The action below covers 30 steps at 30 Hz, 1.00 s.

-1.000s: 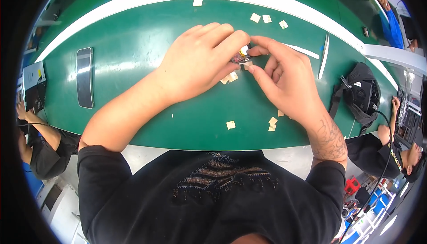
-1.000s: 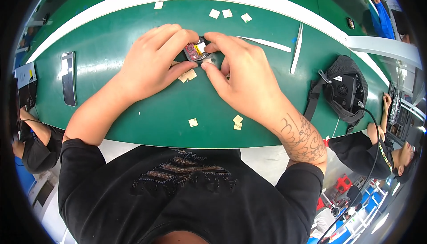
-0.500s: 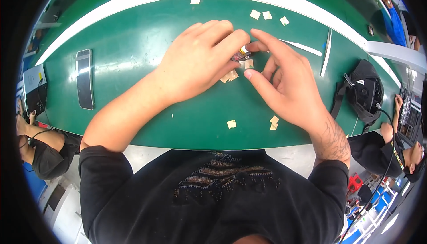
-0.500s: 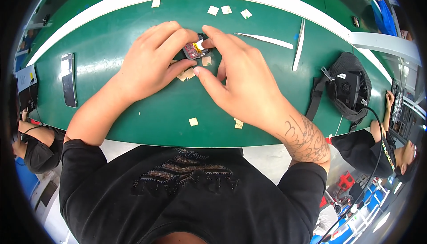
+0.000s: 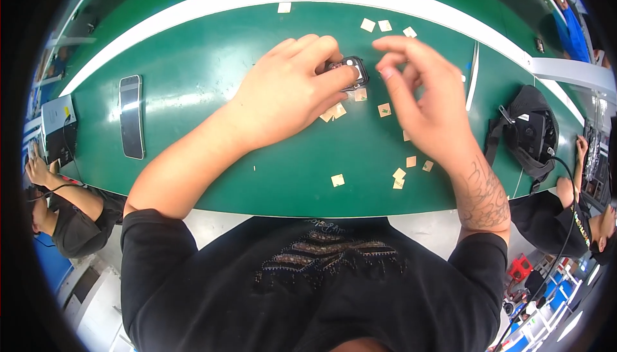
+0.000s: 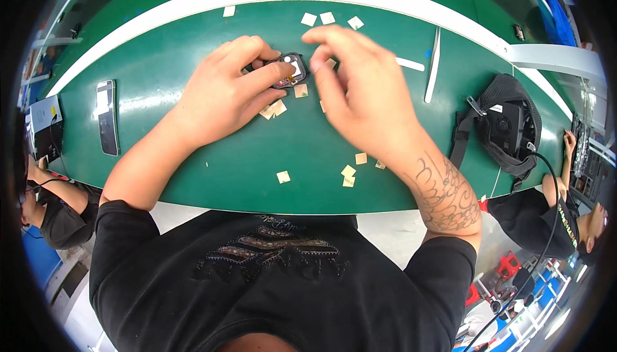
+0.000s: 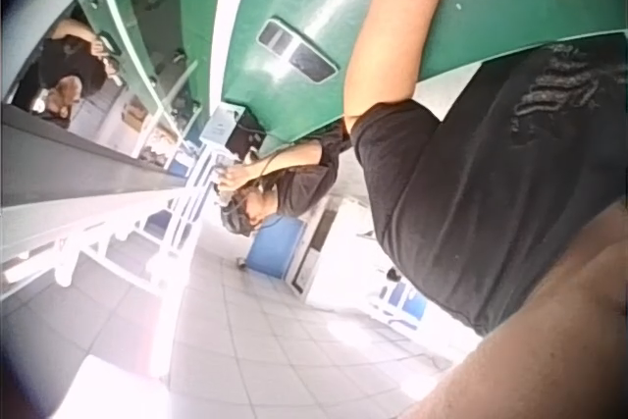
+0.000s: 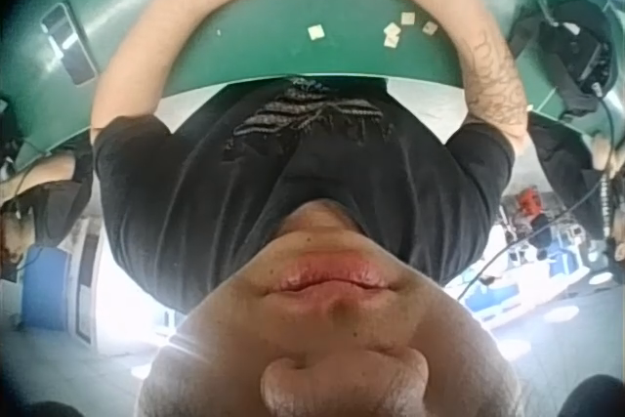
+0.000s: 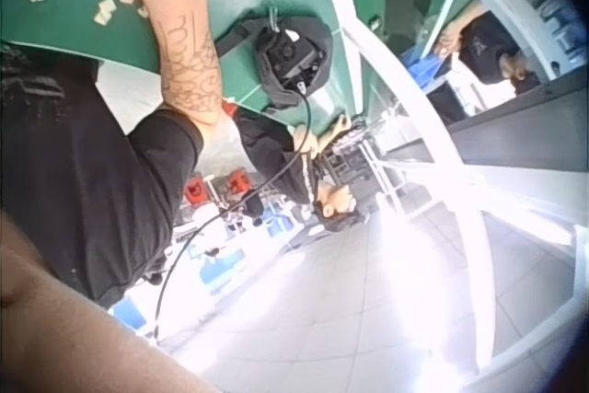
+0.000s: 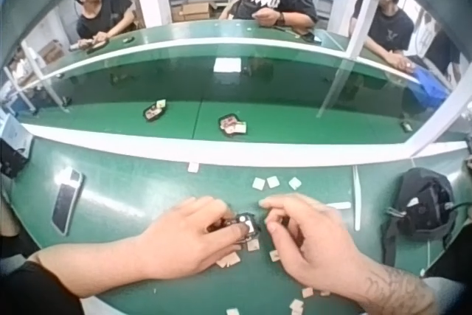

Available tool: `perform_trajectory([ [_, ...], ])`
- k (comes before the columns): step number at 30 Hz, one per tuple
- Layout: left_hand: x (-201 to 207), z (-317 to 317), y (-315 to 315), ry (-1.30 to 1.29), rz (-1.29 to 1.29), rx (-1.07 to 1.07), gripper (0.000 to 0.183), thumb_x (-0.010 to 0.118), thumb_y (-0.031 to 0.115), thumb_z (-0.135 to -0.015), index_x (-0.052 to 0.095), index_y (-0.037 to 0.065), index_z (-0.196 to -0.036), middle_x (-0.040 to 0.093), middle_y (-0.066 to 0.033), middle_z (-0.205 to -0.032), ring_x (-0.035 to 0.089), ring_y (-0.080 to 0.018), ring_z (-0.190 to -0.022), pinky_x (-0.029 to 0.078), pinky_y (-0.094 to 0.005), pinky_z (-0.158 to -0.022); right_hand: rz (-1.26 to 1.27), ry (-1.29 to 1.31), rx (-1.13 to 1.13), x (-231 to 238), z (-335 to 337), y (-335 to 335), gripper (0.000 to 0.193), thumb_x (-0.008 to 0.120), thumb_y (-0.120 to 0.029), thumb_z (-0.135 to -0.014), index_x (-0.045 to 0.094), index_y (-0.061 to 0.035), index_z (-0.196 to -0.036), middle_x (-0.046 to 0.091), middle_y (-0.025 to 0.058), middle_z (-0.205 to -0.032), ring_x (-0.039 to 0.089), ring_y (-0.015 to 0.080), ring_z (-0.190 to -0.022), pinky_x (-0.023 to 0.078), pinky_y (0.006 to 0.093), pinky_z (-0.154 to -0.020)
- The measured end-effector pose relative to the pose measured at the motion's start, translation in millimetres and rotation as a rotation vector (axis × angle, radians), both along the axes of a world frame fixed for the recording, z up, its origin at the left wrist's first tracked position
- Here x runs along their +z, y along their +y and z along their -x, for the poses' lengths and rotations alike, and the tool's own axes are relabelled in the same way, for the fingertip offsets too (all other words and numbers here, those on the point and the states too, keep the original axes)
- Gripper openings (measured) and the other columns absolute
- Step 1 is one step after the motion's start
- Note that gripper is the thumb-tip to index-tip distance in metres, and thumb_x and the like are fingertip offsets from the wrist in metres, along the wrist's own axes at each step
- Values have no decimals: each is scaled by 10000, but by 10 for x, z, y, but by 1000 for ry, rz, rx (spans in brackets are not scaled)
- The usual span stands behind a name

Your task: Assemble small electronic components by applying adhesive stickers and connecting parts at a factory workbench.

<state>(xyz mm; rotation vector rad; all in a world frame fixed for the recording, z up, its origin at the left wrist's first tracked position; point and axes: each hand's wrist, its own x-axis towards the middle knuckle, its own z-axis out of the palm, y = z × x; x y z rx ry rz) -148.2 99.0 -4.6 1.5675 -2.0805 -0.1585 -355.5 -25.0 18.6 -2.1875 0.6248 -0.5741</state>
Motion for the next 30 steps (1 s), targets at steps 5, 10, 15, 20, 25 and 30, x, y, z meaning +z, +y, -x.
perform_trajectory([
  [5,59,26,13,-32,-10,15,359,874,140,-803,768,121,-1146,632,-48,-1084,669,-253,-936,562,-419,-818,71,49,30,-17,6,-111,234,674,5,-965,695,-32,-1195,682,99,-895,650,224,-637,535,356,-600],
  [10,33,-61,-16,-4,-22,-38,431,885,131,-793,771,134,-1209,643,-50,-1075,680,-259,-934,568,-412,-807,51,87,59,-52,-2,-69,211,716,-59,-965,703,-20,-1172,710,117,-923,691,260,-681,553,379,-620],
  [15,69,-71,-17,226,45,-49,646,915,111,-776,714,94,-1390,656,-53,-1049,682,-244,-872,589,-385,-769,-198,86,134,-35,-10,-67,123,740,-70,-973,707,-15,-1079,725,68,-813,614,138,-606,491,312,-572],
  [20,87,-41,-24,523,-137,-33,583,860,44,-832,705,65,-1394,721,-67,-1071,649,-169,-825,544,-315,-747,-386,-46,117,-116,-32,-52,56,743,-51,-981,702,-15,-967,698,-1,-716,541,36,-617,439,250,-563],
  [25,68,-97,-61,775,-354,-25,312,759,-11,-933,733,28,-1240,752,-12,-949,581,-74,-767,465,-266,-696,-298,-62,121,-100,-67,4,63,751,-44,-968,701,-10,-951,682,-4,-734,548,42,-634,445,247,-573],
  [30,84,-100,-56,801,-397,6,183,742,-8,-957,711,17,-1136,717,9,-889,589,-60,-771,461,-263,-688,-267,-63,129,-92,-113,33,64,752,-39,-957,698,-9,-941,647,-11,-721,547,53,-644,449,251,-578],
])
